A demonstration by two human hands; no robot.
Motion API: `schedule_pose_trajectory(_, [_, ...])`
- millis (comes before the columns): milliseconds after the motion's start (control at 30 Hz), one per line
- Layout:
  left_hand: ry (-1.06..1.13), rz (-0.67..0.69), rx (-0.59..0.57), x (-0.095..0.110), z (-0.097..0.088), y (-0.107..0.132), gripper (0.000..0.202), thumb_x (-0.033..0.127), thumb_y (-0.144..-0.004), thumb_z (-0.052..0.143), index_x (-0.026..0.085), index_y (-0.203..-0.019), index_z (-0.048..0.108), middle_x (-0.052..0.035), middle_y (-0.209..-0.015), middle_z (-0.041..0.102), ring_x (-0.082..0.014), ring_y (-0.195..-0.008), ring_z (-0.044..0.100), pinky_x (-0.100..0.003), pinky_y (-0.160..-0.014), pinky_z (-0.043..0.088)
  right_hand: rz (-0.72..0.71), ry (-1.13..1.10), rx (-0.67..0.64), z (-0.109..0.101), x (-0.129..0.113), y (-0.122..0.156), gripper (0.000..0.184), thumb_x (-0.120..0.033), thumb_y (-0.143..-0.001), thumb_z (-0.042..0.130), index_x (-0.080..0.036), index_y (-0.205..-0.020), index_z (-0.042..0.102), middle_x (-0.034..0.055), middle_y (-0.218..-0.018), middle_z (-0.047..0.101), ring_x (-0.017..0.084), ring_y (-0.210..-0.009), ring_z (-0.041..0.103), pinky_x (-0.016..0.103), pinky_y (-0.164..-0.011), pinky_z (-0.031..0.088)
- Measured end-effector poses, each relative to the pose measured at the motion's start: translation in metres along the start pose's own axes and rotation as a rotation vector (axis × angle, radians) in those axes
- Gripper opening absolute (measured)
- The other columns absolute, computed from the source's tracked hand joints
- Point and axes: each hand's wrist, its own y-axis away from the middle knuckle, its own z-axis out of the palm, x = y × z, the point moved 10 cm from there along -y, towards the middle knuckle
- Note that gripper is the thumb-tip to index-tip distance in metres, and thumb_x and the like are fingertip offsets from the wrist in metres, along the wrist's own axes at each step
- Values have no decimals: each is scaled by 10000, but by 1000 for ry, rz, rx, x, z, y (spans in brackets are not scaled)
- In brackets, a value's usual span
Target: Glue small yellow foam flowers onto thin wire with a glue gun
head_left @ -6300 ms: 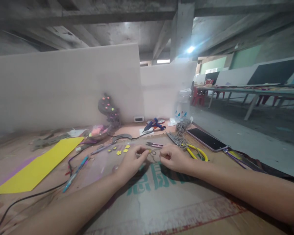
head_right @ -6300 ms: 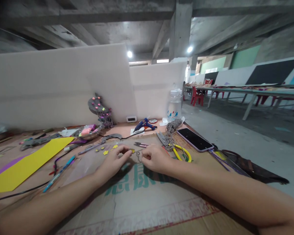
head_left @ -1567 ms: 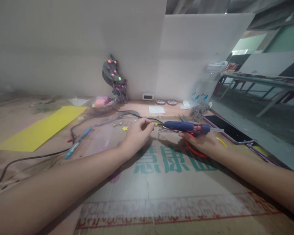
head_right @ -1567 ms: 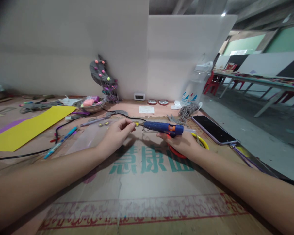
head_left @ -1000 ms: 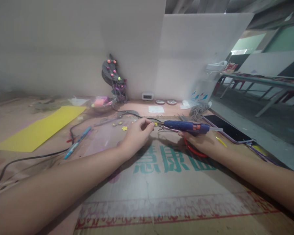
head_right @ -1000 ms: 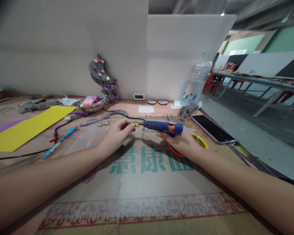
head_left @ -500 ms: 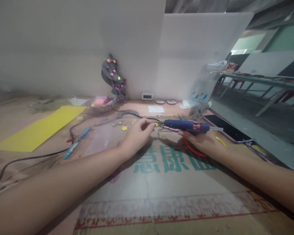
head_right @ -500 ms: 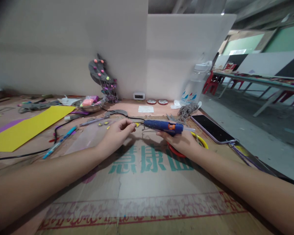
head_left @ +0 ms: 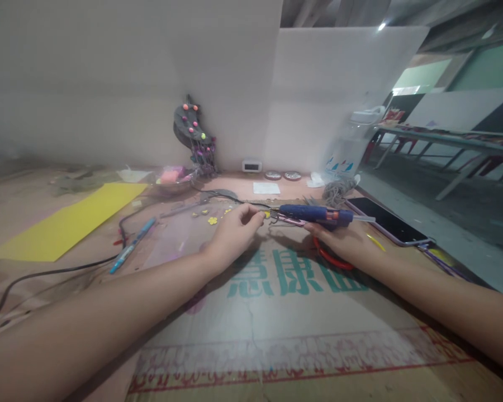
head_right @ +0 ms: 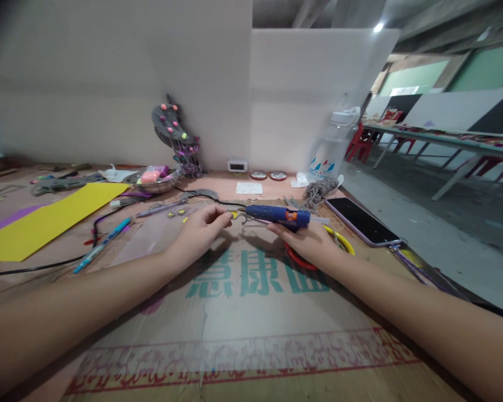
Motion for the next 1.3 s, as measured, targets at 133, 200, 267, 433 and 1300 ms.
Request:
schedule_pose_trajectory(133, [-5, -10, 2, 1, 0, 1, 185, 348, -859, 540, 183, -787, 582, -10, -779, 633, -161, -778, 586, -275, -720, 420, 84, 108, -65, 3, 11, -2, 361, -546, -836, 551, -241, -761, 730, 68, -815, 734, 293, -843, 680, 418, -816, 529])
schedule_pose_trajectory(200, [-10, -14, -4, 1, 1, 1, 182, 340, -858, 538, 183, -777, 580, -8, -773, 628, -160, -769, 582, -276, -713, 417, 79, 72, -110, 6, 8, -3, 410, -519, -882, 476, -238, -708, 718, 45, -786, 726, 255, -815, 673, 372, -800, 519])
schedule_pose_trajectory(267, [-8, -14, -16, 2, 2, 1, 177, 331, -859, 534, 183, -774, 577, -8, -773, 625, -158, -766, 581, -276, -713, 415, 69, 32, -121, 6, 5, -4, 427, -495, -904, 439, -237, -716, 722, 31, -789, 720, 237, -815, 665, 351, -799, 507])
schedule_pose_trajectory(433, [0, -3, -44, 2, 6, 1, 172, 322, -859, 531, 186, -766, 579, -9, -778, 632, -156, -768, 580, -276, -723, 414, 19, -56, -105, 4, 2, -3, 418, -509, -916, 447, -232, -824, 746, 36, -811, 719, 234, -818, 663, 350, -797, 506])
schedule_pose_trajectory(1300, [-58, 1, -104, 10, 12, 8, 193, 327, -861, 522, 177, -776, 610, 2, -749, 643, -162, -736, 591, -263, -692, 427, 80, -283, 4, -17, 5, -26, 362, -475, -772, 683, -195, -1001, 706, 90, -1056, 741, 316, -1020, 680, 467, -934, 531])
